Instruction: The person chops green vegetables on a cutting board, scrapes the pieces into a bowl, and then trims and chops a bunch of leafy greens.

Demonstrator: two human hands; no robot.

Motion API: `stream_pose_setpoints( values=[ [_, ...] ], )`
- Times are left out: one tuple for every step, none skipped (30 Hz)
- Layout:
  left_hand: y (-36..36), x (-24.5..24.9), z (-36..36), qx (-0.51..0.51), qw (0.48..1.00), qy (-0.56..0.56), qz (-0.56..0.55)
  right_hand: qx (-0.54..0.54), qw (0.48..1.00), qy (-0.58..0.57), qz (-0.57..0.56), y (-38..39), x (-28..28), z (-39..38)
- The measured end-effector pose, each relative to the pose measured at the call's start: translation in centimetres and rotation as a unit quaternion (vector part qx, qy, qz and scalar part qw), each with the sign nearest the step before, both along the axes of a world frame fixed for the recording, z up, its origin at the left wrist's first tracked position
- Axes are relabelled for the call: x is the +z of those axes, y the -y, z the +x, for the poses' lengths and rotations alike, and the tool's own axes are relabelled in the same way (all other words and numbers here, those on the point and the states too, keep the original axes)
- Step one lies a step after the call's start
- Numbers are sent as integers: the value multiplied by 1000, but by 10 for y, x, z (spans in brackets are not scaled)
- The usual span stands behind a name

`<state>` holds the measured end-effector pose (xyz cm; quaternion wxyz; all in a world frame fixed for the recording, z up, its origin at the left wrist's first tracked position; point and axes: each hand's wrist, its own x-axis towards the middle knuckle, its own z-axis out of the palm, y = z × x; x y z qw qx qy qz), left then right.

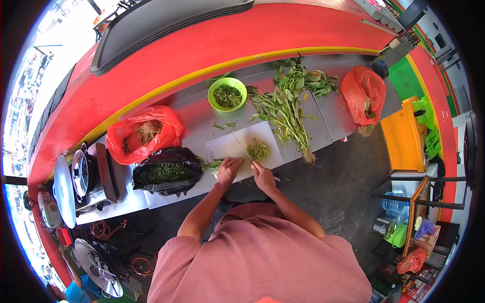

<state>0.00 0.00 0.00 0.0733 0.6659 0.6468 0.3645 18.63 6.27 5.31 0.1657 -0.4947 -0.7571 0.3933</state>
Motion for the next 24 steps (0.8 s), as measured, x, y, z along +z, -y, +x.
stream_pose_setpoints(
  values=[
    [-2,3,1,-7,1000,3,4,5,1000,0,2,3,0,2],
    [-4,6,1,-15,1000,5,8,9,1000,0,3,5,0,3],
    [1,9,-7,-17,1000,-3,2,6,1000,-8,-3,13,-5,-3],
    [0,10,-6,-22,1000,-7,6,10,1000,4,-2,17,-8,-1],
    [-2,11,-5,-27,999,-12,12,15,1000,16,0,17,-11,1],
    [-3,11,-4,-29,999,-11,13,13,1000,17,1,17,-7,2],
    [-3,12,-4,-28,999,-10,12,16,999,24,-15,18,-4,3],
    [-4,12,-3,-27,1000,-9,12,20,999,30,-31,19,-1,4],
    [-4,14,-2,-28,999,-9,12,19,999,30,-31,19,-4,5],
    [-4,16,-2,-27,1000,-6,10,26,999,29,-17,20,-7,5],
    [-4,18,-1,-26,1000,-3,7,34,999,27,-4,21,-10,6],
    [-4,18,-1,-25,1000,-3,7,35,999,27,-5,21,-8,5],
    [-4,18,-2,-25,1000,0,5,40,998,48,3,21,-6,4],
    [-4,18,-3,-24,1000,3,3,46,996,69,12,20,-3,2],
    [-3,18,-3,-23,1000,3,2,47,996,70,11,19,-4,0],
    [-3,18,-3,-19,1000,5,2,61,994,87,26,17,-5,-3],
    [-2,17,-2,-16,1000,7,2,75,991,104,40,14,-5,-5],
    [-2,18,-1,-15,1000,7,2,77,991,105,40,10,-6,-9],
    [-2,19,-1,-14,1000,3,-8,87,990,102,47,5,-7,-14],
    [0,21,-1,-13,1000,-1,-18,97,989,98,54,4,-7,-17],
    [-1,25,-1,-10,1000,-4,-15,100,989,96,58,0,-10,-21],
    [0,29,2,-7,1000,0,-6,93,992,72,48,-4,-14,-23],
    [0,33,2,-4,1000,3,3,87,994,48,36,-6,-18,-25],
    [1,30,1,-2,1000,2,4,89,994,48,37,-6,-15,-25]
  ],
)
